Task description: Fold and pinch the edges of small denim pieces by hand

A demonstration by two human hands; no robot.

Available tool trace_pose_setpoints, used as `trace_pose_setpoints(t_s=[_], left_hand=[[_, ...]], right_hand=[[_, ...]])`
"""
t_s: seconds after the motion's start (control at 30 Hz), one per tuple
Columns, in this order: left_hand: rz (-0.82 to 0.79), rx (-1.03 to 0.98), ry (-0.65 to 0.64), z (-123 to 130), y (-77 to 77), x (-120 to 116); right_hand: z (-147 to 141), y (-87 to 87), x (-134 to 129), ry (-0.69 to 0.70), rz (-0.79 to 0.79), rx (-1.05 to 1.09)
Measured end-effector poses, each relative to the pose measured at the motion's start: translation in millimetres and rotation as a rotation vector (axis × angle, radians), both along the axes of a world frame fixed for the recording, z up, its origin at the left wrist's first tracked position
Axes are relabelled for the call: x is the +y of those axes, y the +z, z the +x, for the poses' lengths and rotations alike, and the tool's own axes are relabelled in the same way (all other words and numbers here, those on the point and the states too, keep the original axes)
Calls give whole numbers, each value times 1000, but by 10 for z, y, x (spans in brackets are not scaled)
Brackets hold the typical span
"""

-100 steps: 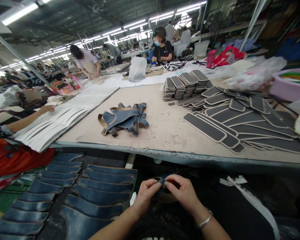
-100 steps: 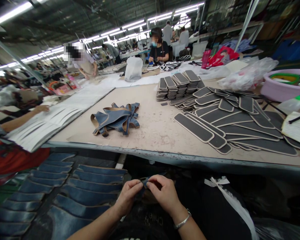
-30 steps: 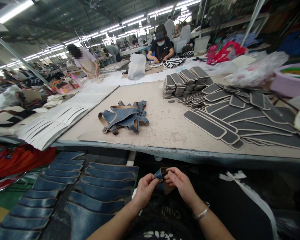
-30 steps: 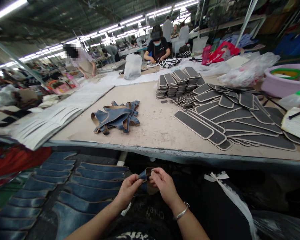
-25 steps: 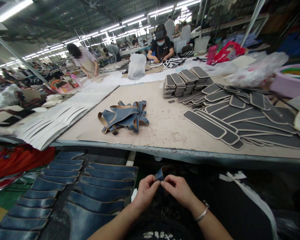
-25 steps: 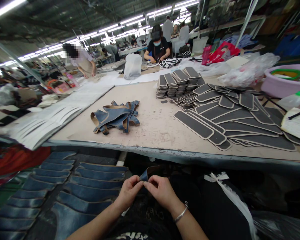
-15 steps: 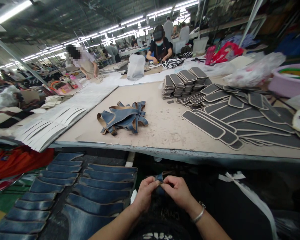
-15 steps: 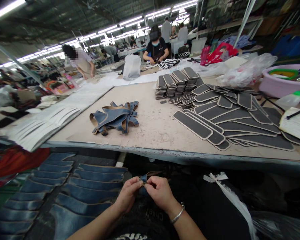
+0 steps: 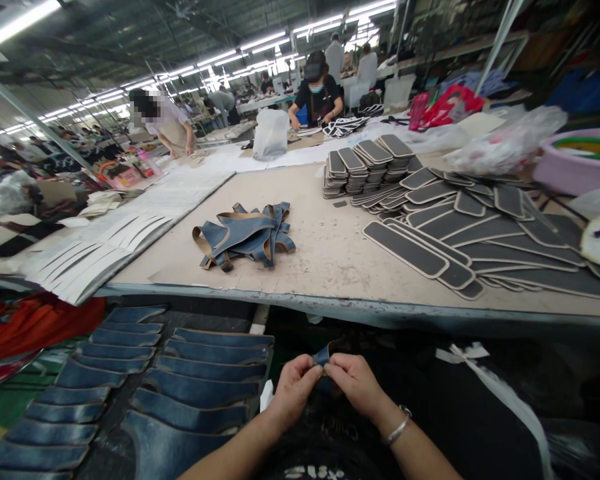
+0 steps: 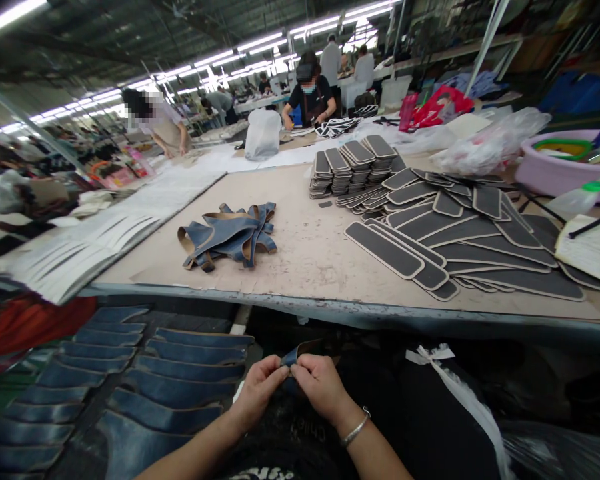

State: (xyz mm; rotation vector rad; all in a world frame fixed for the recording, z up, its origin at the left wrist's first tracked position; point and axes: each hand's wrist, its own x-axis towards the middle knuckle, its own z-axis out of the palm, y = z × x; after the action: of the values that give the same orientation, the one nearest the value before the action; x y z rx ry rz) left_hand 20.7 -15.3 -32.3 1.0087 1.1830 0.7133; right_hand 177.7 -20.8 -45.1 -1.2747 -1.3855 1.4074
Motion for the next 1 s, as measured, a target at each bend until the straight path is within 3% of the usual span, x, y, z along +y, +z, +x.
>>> trace_pose_setpoints(t_s=[0.17, 0.37, 0.5, 0.7, 0.83, 0.93, 1.0], left_hand=[[59, -22, -3, 24, 51, -23], [-66, -259, 36, 27, -32, -7], [-77, -164, -39, 12, -40, 39], [-13, -128, -65, 19, 118, 57], [85, -64, -117, 61, 239, 14], [100, -22, -146, 54, 240, 4], [128, 50, -88, 24, 206, 16]], right_hand=[[-93, -44, 4, -83, 31, 44], [-76, -18, 33, -58, 16, 95], [-42, -3, 14, -72, 80, 68], [-56, -50, 14, 15, -190, 317], [-28, -58, 2, 107, -237, 394], [23, -38, 0, 185, -279, 511], [54, -15, 6, 216, -312, 589]])
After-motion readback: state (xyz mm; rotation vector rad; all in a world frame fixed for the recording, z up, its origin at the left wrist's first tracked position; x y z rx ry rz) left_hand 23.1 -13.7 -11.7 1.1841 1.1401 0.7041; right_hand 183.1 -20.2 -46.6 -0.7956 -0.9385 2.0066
